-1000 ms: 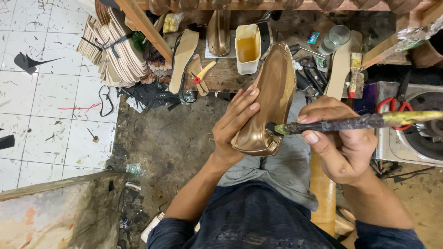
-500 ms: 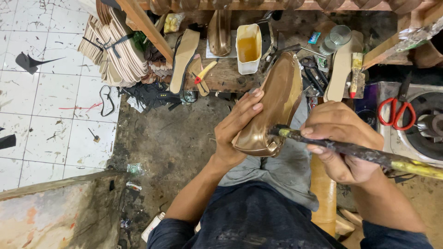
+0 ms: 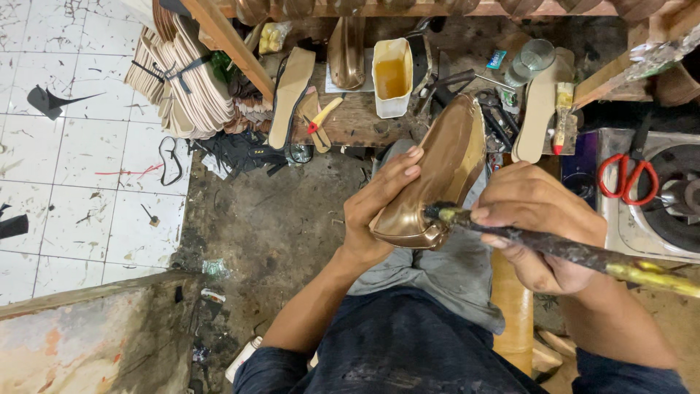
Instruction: The person applies a yellowish adhesive to the inner edges of a brown shoe upper using a brush, repeatedly dipping the brush into a container. The person then uses red-handled scissors to cut a strip of tan material.
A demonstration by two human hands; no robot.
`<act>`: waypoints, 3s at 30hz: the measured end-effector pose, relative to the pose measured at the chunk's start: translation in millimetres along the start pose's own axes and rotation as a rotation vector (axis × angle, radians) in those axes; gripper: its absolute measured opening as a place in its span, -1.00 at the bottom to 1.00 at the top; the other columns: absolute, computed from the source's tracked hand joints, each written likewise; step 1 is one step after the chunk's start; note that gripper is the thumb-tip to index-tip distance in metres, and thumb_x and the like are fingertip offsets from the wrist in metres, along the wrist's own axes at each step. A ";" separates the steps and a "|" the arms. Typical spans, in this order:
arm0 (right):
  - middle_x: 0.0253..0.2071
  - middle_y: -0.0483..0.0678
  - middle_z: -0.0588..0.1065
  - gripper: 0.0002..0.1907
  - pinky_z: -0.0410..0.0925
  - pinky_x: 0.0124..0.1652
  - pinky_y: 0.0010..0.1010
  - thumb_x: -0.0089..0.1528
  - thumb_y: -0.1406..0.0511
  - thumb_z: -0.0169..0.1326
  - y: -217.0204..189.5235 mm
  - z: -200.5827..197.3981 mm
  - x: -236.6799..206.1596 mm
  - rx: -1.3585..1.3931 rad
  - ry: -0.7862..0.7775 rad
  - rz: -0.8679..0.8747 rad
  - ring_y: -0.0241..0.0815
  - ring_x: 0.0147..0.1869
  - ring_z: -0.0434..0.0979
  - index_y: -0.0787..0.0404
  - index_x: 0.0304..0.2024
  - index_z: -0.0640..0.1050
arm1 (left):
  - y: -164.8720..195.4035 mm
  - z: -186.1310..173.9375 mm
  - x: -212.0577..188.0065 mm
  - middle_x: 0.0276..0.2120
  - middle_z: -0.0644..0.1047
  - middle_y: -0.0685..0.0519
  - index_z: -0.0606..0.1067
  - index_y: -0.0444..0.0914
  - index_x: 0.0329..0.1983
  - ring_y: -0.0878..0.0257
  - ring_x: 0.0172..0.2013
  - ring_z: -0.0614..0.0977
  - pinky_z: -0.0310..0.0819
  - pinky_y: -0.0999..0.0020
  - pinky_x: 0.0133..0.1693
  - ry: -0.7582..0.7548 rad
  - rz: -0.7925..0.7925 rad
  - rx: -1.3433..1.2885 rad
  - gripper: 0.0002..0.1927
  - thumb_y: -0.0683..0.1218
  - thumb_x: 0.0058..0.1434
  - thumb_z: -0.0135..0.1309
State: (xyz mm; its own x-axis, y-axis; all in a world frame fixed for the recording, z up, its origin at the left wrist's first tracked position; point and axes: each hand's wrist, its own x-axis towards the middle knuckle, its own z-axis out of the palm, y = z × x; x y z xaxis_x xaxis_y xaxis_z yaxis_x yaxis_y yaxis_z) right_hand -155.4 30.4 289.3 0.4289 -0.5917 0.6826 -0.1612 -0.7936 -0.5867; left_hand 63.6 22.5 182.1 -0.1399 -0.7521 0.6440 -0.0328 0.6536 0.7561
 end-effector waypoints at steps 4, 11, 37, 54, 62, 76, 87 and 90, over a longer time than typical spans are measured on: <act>-0.22 0.14 0.50 -0.85 0.43 -0.07 -0.09 0.18 0.45 0.14 0.3 -0.5 0.3 0.014 -0.024 -0.006 0.05 -0.17 0.55 0.40 -0.23 0.49 | -2.3 2.5 -2.7 0.35 0.45 -0.16 0.43 -0.25 0.33 0.02 0.33 0.51 0.39 0.19 0.38 0.000 -0.034 -0.024 -0.36 -0.22 0.18 0.38; -0.23 0.11 0.51 -0.87 0.44 -0.03 -0.08 0.22 0.41 0.13 1.0 -1.1 3.0 0.016 -0.012 -0.027 0.03 -0.14 0.56 0.37 -0.20 0.52 | -2.0 3.0 -5.8 0.37 0.43 -0.15 0.41 -0.25 0.36 0.06 0.34 0.50 0.42 0.25 0.37 -0.023 -0.116 -0.125 -0.33 -0.24 0.19 0.36; -0.24 0.18 0.49 -0.82 0.46 -0.01 0.01 0.09 0.49 0.03 6.8 3.3 5.3 -0.037 0.017 -0.113 0.11 -0.15 0.55 0.44 -0.25 0.52 | -0.3 -0.9 -8.8 0.34 0.45 -0.16 0.31 -0.38 0.46 0.21 0.26 0.54 0.39 0.28 0.36 -0.137 -0.370 -0.424 -0.31 -0.31 0.28 0.25; -0.22 0.15 0.51 -0.77 0.46 0.00 0.00 0.07 0.43 0.18 12.0 6.0 4.1 -0.136 -0.043 -0.205 0.10 -0.14 0.57 0.42 -0.23 0.54 | 1.6 -4.8 -10.0 0.37 0.44 -0.10 0.25 -0.41 0.50 0.24 0.22 0.56 0.55 0.27 0.25 -0.174 -0.539 -0.666 -0.10 -0.38 0.08 0.34; -0.19 0.13 0.54 -0.83 0.50 -0.01 -0.20 0.19 0.51 0.17 13.9 14.8 -6.5 -0.083 0.239 0.071 0.01 -0.08 0.62 0.40 -0.17 0.51 | -38.1 13.9 -34.6 0.12 0.56 -0.07 0.36 -0.39 0.33 0.23 0.08 0.63 0.60 0.36 0.12 0.142 -0.475 -0.858 -0.19 -0.08 0.08 0.49; -0.21 0.13 0.55 -0.76 0.53 -0.06 -0.23 0.13 0.56 0.24 1.0 20.5 6.4 -0.163 0.167 0.051 0.05 -0.12 0.65 0.45 -0.15 0.54 | -44.4 11.5 -37.5 0.12 0.58 -0.07 0.35 -0.37 0.28 0.19 0.16 0.62 0.54 0.27 0.23 0.077 -0.453 -0.901 -0.22 0.05 0.12 0.43; -0.28 0.17 0.52 -0.73 0.50 -0.13 -0.18 0.08 0.57 0.19 -5.9 24.7 16.9 -0.291 0.140 -0.036 0.08 -0.19 0.62 0.48 -0.16 0.52 | -51.1 11.3 -39.5 0.17 0.54 -0.11 0.31 -0.40 0.35 0.10 0.18 0.58 0.49 0.19 0.24 0.146 -0.492 -0.994 -0.15 0.03 0.13 0.46; -0.29 0.15 0.51 -0.76 0.49 -0.15 -0.21 0.13 0.57 0.20 -8.1 23.9 20.0 -0.304 0.143 -0.037 0.07 -0.22 0.60 0.48 -0.15 0.51 | -47.0 7.0 -35.1 0.11 0.53 -0.13 0.31 -0.44 0.39 0.09 0.12 0.57 0.48 0.19 0.14 0.146 -0.520 -0.933 -0.10 0.02 0.12 0.49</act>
State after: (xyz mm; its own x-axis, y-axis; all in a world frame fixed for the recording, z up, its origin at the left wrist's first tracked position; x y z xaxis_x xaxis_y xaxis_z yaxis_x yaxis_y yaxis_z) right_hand -124.2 28.4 297.2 0.3139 -0.5584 0.7679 -0.4145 -0.8082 -0.4183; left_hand 63.1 18.8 123.2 -0.2050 -0.9622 0.1792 0.7216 -0.0249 0.6918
